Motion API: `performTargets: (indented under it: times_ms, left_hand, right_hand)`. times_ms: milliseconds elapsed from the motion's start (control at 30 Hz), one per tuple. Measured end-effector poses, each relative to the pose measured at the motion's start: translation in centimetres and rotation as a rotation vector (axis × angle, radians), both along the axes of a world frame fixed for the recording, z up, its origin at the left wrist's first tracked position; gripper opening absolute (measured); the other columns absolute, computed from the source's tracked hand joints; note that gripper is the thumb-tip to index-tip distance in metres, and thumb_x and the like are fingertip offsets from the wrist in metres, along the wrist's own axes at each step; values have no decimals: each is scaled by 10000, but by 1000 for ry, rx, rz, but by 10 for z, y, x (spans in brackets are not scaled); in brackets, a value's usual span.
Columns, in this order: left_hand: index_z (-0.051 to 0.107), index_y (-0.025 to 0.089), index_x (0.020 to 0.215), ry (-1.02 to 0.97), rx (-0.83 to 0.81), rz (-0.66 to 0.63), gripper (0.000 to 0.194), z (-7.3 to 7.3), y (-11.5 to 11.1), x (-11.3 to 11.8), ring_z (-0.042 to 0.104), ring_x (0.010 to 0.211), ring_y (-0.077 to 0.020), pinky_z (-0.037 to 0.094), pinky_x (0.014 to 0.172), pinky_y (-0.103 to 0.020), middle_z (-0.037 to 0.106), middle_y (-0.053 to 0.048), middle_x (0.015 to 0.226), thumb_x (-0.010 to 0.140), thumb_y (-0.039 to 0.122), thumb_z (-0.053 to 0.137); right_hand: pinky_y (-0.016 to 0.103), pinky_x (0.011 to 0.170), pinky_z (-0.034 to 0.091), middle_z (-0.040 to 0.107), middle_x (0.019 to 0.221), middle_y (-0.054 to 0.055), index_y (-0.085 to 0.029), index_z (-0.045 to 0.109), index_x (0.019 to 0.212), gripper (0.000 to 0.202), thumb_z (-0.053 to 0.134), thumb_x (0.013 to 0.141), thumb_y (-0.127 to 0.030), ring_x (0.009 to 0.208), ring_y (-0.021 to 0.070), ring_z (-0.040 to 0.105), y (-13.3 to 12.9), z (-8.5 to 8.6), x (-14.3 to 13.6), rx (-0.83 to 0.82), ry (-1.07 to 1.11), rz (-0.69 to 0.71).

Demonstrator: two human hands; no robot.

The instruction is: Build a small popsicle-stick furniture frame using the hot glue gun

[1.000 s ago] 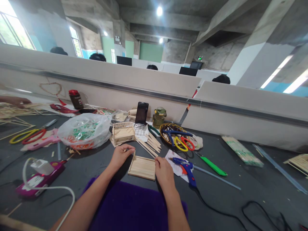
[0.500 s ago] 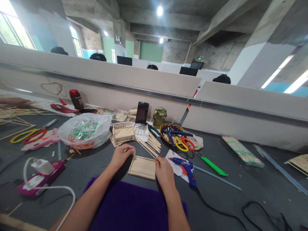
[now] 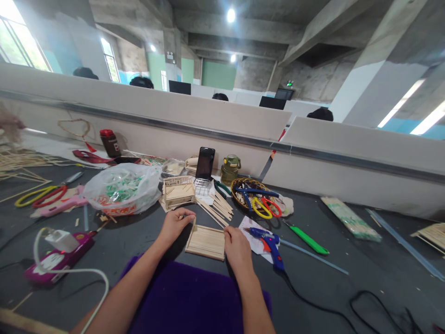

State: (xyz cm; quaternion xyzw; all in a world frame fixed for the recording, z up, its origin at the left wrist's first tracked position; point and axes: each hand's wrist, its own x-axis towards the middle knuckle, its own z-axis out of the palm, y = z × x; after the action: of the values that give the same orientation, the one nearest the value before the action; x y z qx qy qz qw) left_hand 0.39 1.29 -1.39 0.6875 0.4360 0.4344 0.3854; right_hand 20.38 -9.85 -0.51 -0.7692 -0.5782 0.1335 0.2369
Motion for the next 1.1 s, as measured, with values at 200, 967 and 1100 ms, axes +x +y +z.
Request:
performTargets:
  times_ms: [200,967,1100]
  left_hand:
    - [726,164,749,8,-11,0,163,1,-1,0,643,763,-188,455,730,-274,726,-41,775,710,278,618]
    - [724,164,737,2,-16,-6,160,4,-1,1,640,762,-197,453,733,-288,722,-44,763,703,280,618]
    - [724,164,741,9,-6,-6,162,3,-1,0,640,766,-197,450,731,-288,722,-48,774,708,276,613]
  right_hand:
    - [249,772,405,668,926,55,-199,657,941,298,369,865,-229,898,185,610,-1,0,0,22,14,-5]
    - [251,725,414,670,902,57,-203,657,923,306,363,848,-241,848,187,618,1,-4,1,26,11,-1]
    - [248,722,414,666,903,55,-205,656,933,306,363,852,-240,837,183,620,1,-5,2,26,18,-4]
